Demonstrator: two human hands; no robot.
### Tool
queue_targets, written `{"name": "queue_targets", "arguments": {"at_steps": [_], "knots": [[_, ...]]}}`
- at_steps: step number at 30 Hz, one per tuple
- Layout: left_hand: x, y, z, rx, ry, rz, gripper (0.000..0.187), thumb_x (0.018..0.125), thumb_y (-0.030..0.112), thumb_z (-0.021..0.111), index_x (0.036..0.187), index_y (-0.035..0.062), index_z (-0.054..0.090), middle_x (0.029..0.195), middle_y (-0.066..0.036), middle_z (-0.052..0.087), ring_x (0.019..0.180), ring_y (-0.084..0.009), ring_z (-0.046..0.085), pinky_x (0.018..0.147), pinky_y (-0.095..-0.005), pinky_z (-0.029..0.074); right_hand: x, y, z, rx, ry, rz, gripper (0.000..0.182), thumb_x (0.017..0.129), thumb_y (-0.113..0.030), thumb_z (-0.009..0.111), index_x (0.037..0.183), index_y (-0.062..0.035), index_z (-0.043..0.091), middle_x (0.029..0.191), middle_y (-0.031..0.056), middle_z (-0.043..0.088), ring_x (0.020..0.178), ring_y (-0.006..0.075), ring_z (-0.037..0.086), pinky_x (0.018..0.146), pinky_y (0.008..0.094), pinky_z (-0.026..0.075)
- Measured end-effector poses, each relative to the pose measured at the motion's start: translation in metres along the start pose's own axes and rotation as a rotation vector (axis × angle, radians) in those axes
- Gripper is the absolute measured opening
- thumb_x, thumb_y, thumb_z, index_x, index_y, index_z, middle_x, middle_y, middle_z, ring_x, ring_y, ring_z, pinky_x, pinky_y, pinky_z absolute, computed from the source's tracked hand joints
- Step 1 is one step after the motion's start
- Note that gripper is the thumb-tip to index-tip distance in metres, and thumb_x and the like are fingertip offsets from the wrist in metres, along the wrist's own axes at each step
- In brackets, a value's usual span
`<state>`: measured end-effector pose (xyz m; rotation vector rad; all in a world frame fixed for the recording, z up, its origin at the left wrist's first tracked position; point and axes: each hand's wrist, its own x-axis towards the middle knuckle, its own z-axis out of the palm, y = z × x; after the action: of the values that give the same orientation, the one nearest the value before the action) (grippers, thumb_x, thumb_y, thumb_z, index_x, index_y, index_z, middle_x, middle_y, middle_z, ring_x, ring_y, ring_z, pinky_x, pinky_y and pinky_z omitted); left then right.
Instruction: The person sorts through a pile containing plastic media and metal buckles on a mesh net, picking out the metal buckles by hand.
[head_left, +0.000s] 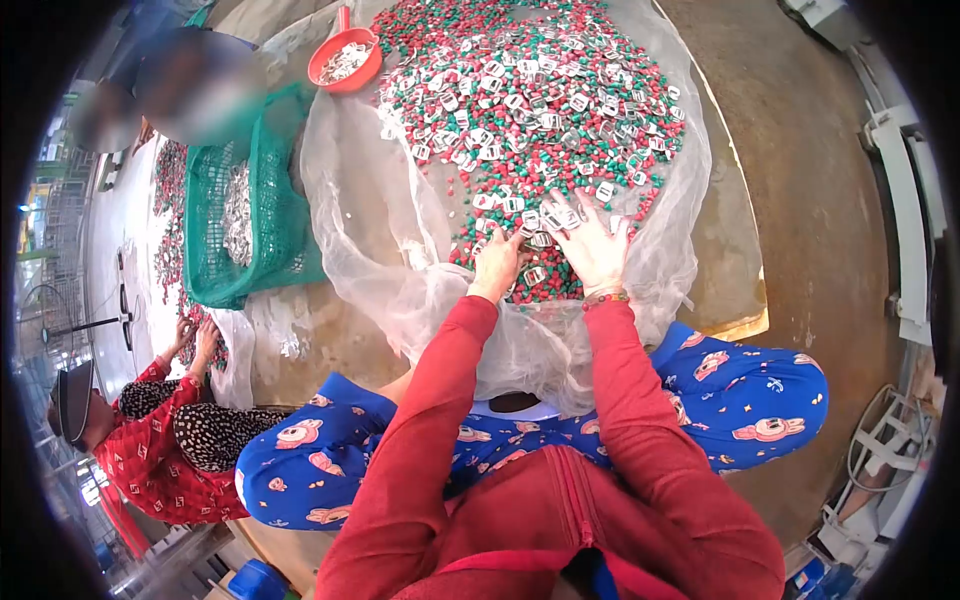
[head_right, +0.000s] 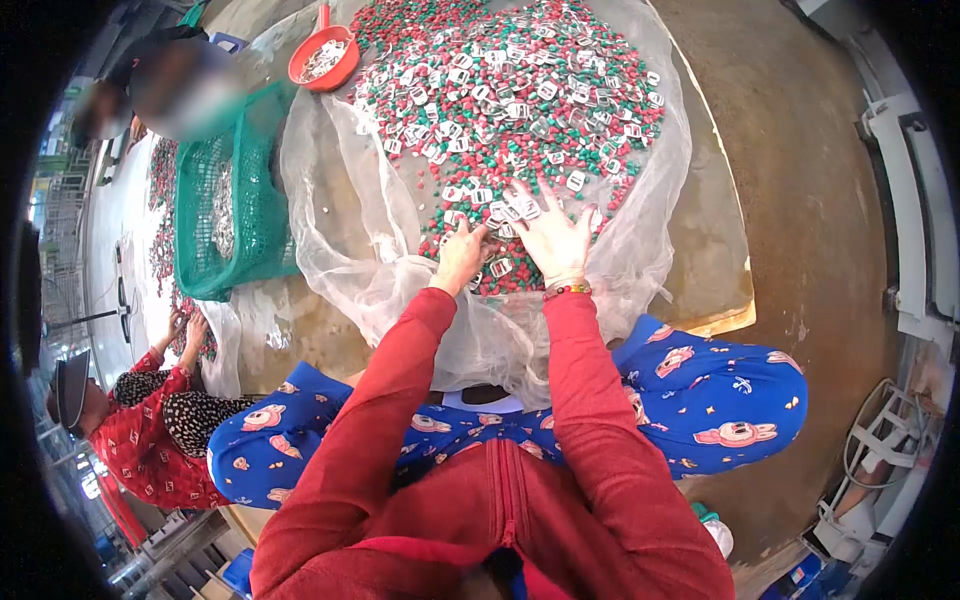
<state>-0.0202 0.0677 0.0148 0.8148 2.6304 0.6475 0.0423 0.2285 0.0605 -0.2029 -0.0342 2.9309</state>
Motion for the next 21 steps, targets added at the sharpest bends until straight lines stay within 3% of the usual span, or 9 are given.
{"name": "queue_targets", "arguments": {"at_steps": [4,6,7,10,12,13,16,18,21], "knots": [[0.014,-0.045,0.027,-0.286,0.158,0.096,0.023,0.078,0.027,0.064,0.091,0.0083,0.059,0.082,-0.013,0.058,0.074,-0.0265,0.06,0.061,-0.036,0.047,-0.003,0.0,0.004,0.035,-0.012,0.002,0.091,0.08,-0.071,0.015,0.138,-0.0012,0.018,0.141,0.0262,0.016,0.131,0.0404,0.016,0.105,0.0526,0.018],[0.009,-0.022,-0.016,-1.153,-0.069,-0.557,0.022,0.083,0.029,0.061,0.09,0.0084,0.059,0.075,-0.004,0.057,0.067,-0.0153,0.055,0.056,-0.0292,0.043,-0.004,-0.001,-0.002,0.043,-0.02,-0.002,0.092,0.08,-0.072,0.016,0.138,-0.0005,0.017,0.141,0.0258,0.018,0.131,0.0398,0.018,0.104,0.052,0.023],[0.006,-0.041,-0.016,-1.491,-0.133,-0.511,0.021,0.086,0.03,0.058,0.09,0.0099,0.057,0.075,0.002,0.054,0.063,-0.0081,0.049,0.053,-0.0256,0.04,-0.004,-0.002,-0.008,0.066,-0.05,0.006,0.093,0.079,-0.072,0.017,0.138,0.0004,0.015,0.141,0.0251,0.02,0.13,0.039,0.021,0.102,0.0512,0.027],[-0.016,-0.034,-0.033,-2.08,-0.029,-0.296,0.02,0.086,0.025,0.057,0.092,0.0065,0.056,0.083,-0.005,0.057,0.063,-0.0153,0.052,0.055,-0.0317,0.041,-0.008,-0.005,-0.008,0.025,0.023,0.063,0.079,0.085,-0.06,0.037,0.133,0.0019,0.029,0.125,0.0187,0.044,0.102,0.0283,0.052,0.078,0.0326,0.049],[-0.02,-0.03,-0.044,-2.065,-0.025,-0.387,0.023,0.084,0.025,0.06,0.099,0.0078,0.057,0.093,-0.006,0.059,0.071,-0.0165,0.056,0.058,-0.0323,0.044,-0.001,-0.018,-0.049,-0.081,-0.019,0.178,0.072,0.084,-0.052,0.049,0.131,0.0008,0.034,0.106,0.0106,0.056,0.076,0.0127,0.053,0.053,0.0192,0.043],[-0.023,-0.025,-0.055,-1.942,-0.08,-0.378,0.024,0.083,0.026,0.06,0.098,0.0068,0.058,0.092,-0.006,0.06,0.073,-0.0177,0.057,0.06,-0.0307,0.045,-0.005,-0.018,-0.037,-0.344,0.187,0.214,0.057,0.082,-0.037,0.061,0.125,-0.0017,0.045,0.082,0.0033,0.059,0.061,0.0055,0.046,0.044,0.0159,0.032],[-0.03,-0.019,-0.07,-1.392,-0.284,-0.377,0.028,0.08,0.028,0.064,0.097,0.0058,0.061,0.088,-0.007,0.061,0.078,-0.019,0.059,0.065,-0.0289,0.047,-0.024,-0.015,-0.05,-1.273,0.441,0.356,0.043,0.078,-0.024,0.067,0.115,-0.0037,0.056,0.071,0.0005,0.058,0.057,0.0038,0.045,0.044,0.0161,0.029],[-0.025,-0.02,-0.068,-0.786,-0.413,-0.377,0.032,0.074,0.03,0.07,0.095,0.0082,0.063,0.086,-0.006,0.064,0.079,-0.017,0.062,0.066,-0.0315,0.049,-0.037,0.003,-0.072,-1.755,0.316,0.061,0.038,0.072,-0.016,0.07,0.106,-0.0039,0.061,0.078,0.0071,0.064,0.069,0.0163,0.06,0.062,0.0263,0.046],[-0.038,-0.034,-0.009,-0.028,0.017,-0.163,0.037,0.066,0.032,0.075,0.09,0.0053,0.063,0.083,-0.015,0.064,0.078,-0.0279,0.062,0.068,-0.0379,0.049,-0.042,0.034,-0.069,-2.166,0.291,0.051,0.034,0.072,-0.015,0.067,0.105,-0.0082,0.062,0.095,0.0151,0.063,0.087,0.0306,0.061,0.077,0.0358,0.047]]}}
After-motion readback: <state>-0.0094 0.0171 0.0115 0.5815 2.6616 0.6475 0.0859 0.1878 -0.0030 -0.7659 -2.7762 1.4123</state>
